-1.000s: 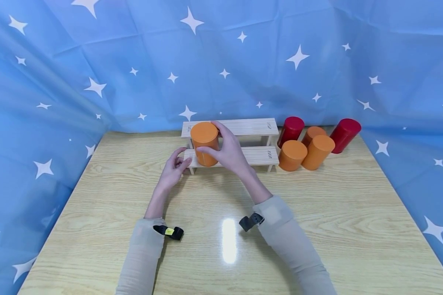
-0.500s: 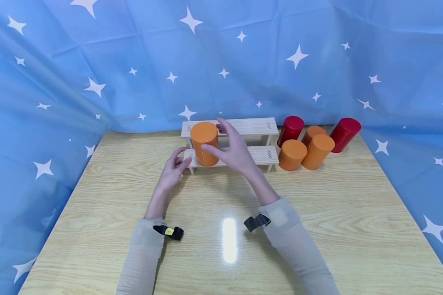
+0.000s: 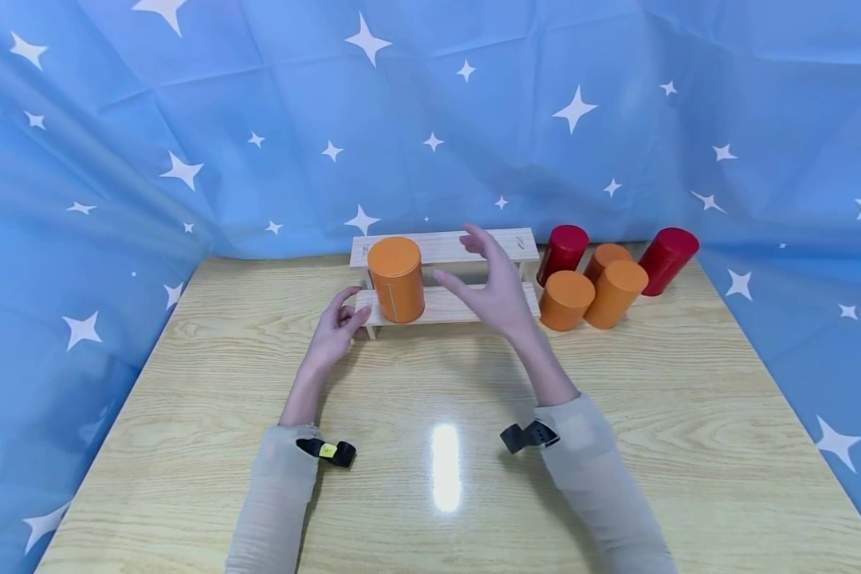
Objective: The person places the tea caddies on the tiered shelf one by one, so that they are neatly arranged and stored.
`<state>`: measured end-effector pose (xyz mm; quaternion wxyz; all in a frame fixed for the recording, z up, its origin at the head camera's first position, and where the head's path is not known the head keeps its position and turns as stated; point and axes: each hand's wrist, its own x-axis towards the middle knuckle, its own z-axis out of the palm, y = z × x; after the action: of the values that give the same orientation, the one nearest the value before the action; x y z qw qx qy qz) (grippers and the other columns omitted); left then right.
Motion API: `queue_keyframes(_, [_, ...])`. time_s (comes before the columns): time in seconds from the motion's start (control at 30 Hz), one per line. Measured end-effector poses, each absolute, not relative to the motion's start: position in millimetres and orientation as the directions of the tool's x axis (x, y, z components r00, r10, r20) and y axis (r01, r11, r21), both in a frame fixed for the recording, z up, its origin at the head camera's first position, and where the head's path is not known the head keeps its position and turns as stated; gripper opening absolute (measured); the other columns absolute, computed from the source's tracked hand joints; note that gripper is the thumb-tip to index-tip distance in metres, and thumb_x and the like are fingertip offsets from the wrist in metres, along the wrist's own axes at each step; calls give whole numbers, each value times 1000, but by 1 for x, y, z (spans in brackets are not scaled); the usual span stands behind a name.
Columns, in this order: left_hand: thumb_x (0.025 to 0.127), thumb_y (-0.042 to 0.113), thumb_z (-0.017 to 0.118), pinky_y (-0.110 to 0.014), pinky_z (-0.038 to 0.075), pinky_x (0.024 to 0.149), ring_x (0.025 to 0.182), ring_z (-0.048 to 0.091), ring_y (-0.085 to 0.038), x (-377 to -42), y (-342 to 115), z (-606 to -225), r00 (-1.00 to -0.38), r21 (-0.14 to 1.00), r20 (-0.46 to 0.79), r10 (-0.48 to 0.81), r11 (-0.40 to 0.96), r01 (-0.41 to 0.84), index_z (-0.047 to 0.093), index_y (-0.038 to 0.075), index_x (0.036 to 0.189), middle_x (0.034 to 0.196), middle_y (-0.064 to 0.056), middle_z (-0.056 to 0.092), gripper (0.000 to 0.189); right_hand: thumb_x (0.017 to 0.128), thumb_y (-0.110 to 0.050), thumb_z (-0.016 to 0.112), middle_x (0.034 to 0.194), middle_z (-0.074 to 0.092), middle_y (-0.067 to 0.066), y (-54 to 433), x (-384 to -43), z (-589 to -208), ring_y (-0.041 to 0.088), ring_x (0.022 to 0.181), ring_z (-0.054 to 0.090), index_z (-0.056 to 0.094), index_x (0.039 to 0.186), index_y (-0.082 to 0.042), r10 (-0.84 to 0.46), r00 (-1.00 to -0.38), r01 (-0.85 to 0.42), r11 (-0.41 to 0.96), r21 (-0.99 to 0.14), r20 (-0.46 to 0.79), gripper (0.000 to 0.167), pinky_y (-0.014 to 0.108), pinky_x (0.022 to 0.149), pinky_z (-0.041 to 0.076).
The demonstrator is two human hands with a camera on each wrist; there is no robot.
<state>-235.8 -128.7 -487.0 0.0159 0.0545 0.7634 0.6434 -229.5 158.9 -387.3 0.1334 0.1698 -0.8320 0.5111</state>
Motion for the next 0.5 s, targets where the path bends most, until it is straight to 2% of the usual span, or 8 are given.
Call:
queue_keyframes(0.3, [102,19,63,-26,43,65,73,49,-21,-235,-128,-486,-994,985,44,101,159,60,42,6,151,82,-4,53,55,88,-11,79,144,53,16,191,-225,-388,30,133,47,40,153,-10,-71,-916,-383,456,-804,395,75,54,113,34])
queue_keyframes(0.5, [102,19,63,-26,43,65,72,49,-19,-235,-129,-486,-994,987,44,102,152,59,41,6,151,82,-2,53,56,88,-19,80,141,55,11,216,-218,-386,25,131,48,42,152,-17,-32,-909,-377,489,-787,415,74,39,110,38])
